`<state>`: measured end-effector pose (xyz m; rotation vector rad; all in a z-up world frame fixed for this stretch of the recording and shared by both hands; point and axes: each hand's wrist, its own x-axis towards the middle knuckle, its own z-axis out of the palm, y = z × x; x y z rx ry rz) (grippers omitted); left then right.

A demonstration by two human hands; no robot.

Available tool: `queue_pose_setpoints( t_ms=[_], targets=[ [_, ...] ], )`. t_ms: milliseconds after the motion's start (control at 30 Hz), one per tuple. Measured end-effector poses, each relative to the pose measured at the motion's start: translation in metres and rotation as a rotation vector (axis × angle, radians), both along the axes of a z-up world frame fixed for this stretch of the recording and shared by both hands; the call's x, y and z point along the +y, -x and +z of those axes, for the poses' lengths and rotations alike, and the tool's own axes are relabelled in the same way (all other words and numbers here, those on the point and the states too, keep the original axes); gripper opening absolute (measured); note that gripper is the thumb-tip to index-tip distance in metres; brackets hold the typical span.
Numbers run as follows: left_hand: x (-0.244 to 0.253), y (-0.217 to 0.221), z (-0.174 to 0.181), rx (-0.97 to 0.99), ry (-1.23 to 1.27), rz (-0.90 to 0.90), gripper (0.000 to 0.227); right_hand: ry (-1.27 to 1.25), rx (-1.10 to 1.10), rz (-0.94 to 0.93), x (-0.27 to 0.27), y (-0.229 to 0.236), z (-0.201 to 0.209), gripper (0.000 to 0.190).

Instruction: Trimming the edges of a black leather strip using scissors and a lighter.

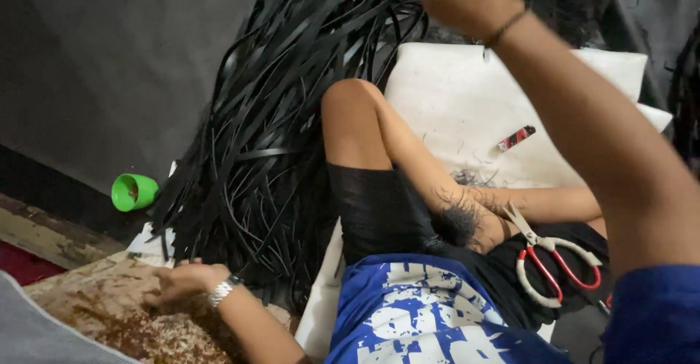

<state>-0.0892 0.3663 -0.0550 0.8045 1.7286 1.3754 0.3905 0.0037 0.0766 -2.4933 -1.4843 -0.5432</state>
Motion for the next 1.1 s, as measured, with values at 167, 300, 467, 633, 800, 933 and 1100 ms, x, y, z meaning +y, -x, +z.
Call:
queue_pose_setpoints(
  t_ms=[167,300,467,633,800,933,1100],
  targets=[
    [-0.043,-0.063,-0.020,0.086,-0.286,-0.309,0.039,-0.103,0.181,-0.060,-0.074,0.035,-0.068,0.046],
    [-0.109,-0.150,-0.005,0.127,-0.307,-0.633,0.026,-0.018,0.286,-0.278,-0.172,0.082,-0.156,0.034],
    [-0.213,-0.234,0.018,0.244,-0.537,-1.250,0.021,-0.079,0.258,-0.406,-0.233,0.170,-0.123,0.033],
    [-0.307,-0.286,0.026,0.172,-0.832,-1.871,0.026,-0.014,0.123,-0.742,-0.324,0.224,-0.141,0.027],
    [-0.340,-0.297,0.001,0.235,-1.037,-2.253,0.017,-0.154,0.072,-1.069,-0.370,0.278,-0.159,0.021],
    [-0.332,-0.291,-0.007,0.405,-1.021,-2.340,0.008,-0.397,0.070,-1.106,-0.347,0.281,-0.132,0.016],
    [-0.348,-0.290,-0.003,0.509,-0.973,-2.272,0.011,-0.212,-0.035,-1.098,-0.335,0.253,-0.114,0.008]
  ],
)
